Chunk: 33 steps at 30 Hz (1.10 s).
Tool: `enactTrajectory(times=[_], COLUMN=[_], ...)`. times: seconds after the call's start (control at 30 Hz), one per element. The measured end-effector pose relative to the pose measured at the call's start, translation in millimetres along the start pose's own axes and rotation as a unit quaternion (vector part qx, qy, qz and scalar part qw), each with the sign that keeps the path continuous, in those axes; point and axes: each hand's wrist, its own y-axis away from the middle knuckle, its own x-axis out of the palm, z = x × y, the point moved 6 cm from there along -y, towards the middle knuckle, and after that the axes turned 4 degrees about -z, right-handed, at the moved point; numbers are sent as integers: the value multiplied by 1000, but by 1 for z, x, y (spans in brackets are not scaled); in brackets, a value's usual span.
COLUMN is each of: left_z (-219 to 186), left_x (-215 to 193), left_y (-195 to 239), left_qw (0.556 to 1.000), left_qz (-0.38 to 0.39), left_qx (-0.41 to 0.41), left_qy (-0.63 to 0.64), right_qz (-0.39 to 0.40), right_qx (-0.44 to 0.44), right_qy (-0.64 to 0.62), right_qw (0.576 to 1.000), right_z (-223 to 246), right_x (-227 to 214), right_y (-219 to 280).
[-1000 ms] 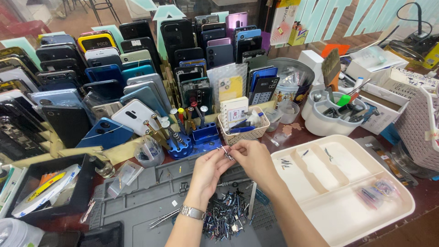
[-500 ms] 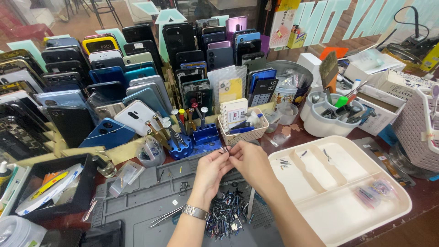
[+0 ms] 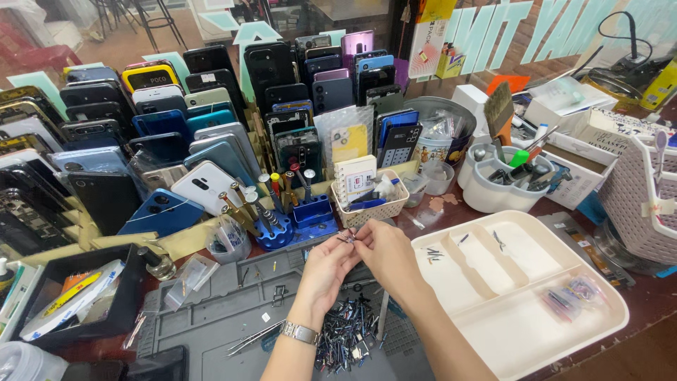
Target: The person sorts small electronic components, likely connectors or pins, from a large pile on a workbench. They pick up individual items, separate them, and place them into compartments of a white tray. The person also briefly moves a multi-compartment organizer and a small plastic bag on the workbench.
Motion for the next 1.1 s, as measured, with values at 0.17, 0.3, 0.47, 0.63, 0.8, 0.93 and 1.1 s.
enactTrajectory(times=[0.17, 0.3, 0.47, 0.63, 0.8, 0.93, 1.1], left_z=[1, 7, 6, 3, -5, -8, -9], left_x=[-2, -5, -4, -4, -7, -2, 2], left_y=[-2, -5, -4, -4, -6, -1, 3], left_qw=[1000, 1000, 1000, 997, 987, 977, 983], left_qz=[-4, -29, -17, -11, -27, -24, 28], left_qx=[22, 3, 14, 29, 44, 42, 0], left_qy=[-9, 8, -7, -72, -150, -207, -182], right_qz=[23, 26, 2, 16, 52, 141, 178], right_qx=[44, 6, 22, 40, 7, 83, 108], right_qy=[-56, -47, -80, -72, -28, -94, -252], right_qw=[997, 999, 997, 996, 998, 982, 945], right_z=[2, 9, 4, -7, -17, -37, -53], right_x=[-6, -11, -14, -7, 2, 25, 46], right_y=[-5, 2, -2, -7, -15, -19, -22])
